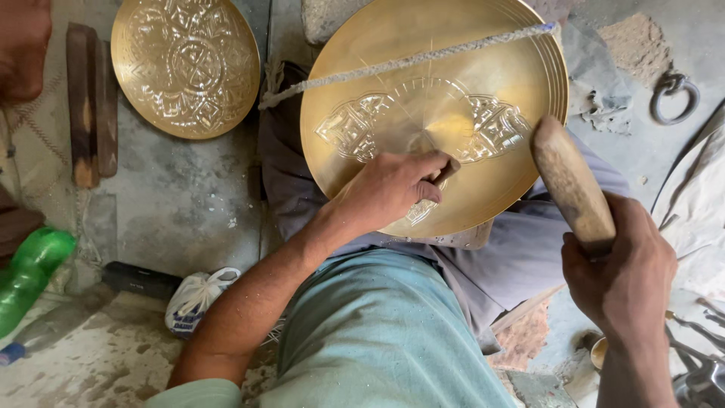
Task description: The person sits on the floor with a brass plate held on their lap by a rope. They hold a punch against the plate's embossed pattern and repeatedly strike it with a wooden mallet to chase the design, at one point pausing to work on a small punch tool, then untie and remove the rope from the plate.
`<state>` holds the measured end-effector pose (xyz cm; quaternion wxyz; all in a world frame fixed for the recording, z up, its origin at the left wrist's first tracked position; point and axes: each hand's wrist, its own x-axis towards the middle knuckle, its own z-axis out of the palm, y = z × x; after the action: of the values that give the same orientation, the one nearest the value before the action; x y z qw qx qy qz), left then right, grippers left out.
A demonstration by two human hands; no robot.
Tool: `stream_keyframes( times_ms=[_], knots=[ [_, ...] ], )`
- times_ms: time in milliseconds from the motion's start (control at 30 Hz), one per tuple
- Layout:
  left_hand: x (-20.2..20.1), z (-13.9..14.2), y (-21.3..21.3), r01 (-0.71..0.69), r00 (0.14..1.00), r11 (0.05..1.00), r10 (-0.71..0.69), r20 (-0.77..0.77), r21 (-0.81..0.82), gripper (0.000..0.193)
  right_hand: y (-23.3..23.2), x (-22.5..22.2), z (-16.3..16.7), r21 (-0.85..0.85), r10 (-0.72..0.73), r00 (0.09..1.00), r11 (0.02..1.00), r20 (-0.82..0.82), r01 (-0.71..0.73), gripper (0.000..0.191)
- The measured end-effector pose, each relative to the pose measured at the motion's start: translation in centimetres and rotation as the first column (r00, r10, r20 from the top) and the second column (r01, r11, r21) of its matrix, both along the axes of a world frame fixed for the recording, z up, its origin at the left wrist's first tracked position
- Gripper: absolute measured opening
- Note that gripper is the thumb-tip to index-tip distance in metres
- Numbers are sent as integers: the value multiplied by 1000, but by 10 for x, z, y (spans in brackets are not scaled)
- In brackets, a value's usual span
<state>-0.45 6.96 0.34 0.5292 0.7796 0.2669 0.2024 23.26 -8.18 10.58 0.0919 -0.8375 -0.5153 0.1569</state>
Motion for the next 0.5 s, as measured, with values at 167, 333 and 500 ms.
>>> stream_keyframes(
  times_ms=[167,333,500],
  knots=[
    [1,-7,0,60,997,998,-61,-41,-33,35,-8,2,-1,54,-50,999,997,3,50,47],
    [4,-10,-1,87,984,996,-83,-159,15,32,7,-5,6,14,55,995,998,81,-57,41],
    [3,-10,-1,87,993,993,-80,-81,83,32,25,-14,12,-62,72,990,996,121,-65,42]
  ],
)
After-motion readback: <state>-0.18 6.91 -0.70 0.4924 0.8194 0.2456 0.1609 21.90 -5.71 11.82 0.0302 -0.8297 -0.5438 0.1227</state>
